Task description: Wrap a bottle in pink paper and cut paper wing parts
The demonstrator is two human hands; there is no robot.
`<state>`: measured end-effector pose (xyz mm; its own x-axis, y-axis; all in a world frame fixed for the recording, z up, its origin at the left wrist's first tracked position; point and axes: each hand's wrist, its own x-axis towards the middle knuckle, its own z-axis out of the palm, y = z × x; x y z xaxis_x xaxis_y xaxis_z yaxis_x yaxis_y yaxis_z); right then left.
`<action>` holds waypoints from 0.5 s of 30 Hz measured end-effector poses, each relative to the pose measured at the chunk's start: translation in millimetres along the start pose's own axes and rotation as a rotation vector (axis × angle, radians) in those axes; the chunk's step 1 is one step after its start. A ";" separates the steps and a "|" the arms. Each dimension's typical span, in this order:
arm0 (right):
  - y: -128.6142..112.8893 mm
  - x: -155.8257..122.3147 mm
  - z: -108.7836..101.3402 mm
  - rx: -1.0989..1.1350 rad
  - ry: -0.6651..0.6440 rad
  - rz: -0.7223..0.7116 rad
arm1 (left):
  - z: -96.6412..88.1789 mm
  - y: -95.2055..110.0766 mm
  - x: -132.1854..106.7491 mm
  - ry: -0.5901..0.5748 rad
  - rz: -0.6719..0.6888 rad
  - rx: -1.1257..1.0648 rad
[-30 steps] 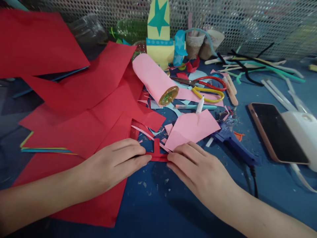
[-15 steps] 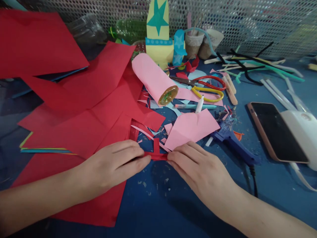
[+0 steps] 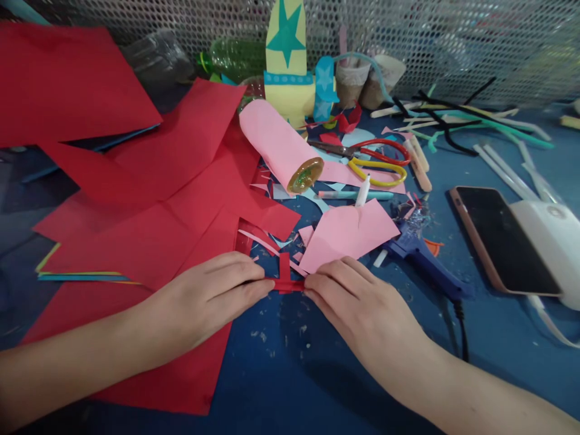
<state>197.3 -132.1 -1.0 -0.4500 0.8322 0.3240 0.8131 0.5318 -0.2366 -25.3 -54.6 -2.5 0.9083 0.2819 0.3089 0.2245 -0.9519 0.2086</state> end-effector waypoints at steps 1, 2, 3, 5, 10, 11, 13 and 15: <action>0.2 -0.3 0.1 0.003 0.001 0.000 | -0.3 0.7 0.5 0.001 -0.004 0.002; 0.6 -0.6 0.1 0.009 -0.002 0.000 | -0.6 1.4 1.0 0.005 -0.003 0.014; 1.1 -1.0 0.1 0.019 -0.006 -0.002 | -0.8 2.1 1.4 0.006 0.002 0.036; 2.2 -1.3 -0.1 0.030 -0.009 -0.023 | -0.7 3.0 2.3 0.009 0.024 0.091; 4.3 0.9 -1.1 -0.103 0.006 -0.174 | 1.8 0.4 4.1 0.024 0.121 0.213; 4.4 1.6 -1.0 -0.115 0.013 -0.179 | 2.2 -0.8 4.6 0.016 0.129 0.232; 4.4 2.7 -0.5 -0.095 0.014 -0.152 | 2.8 -3.6 5.7 -0.006 0.132 0.246; 4.4 2.8 0.4 -0.059 0.008 -0.119 | 3.4 -5.8 7.1 -0.026 0.144 0.236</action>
<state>199.5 -127.4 -1.5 -0.5421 0.7623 0.3536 0.7744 0.6166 -0.1420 -19.0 -47.5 -4.7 0.9450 0.1418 0.2947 0.1660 -0.9844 -0.0587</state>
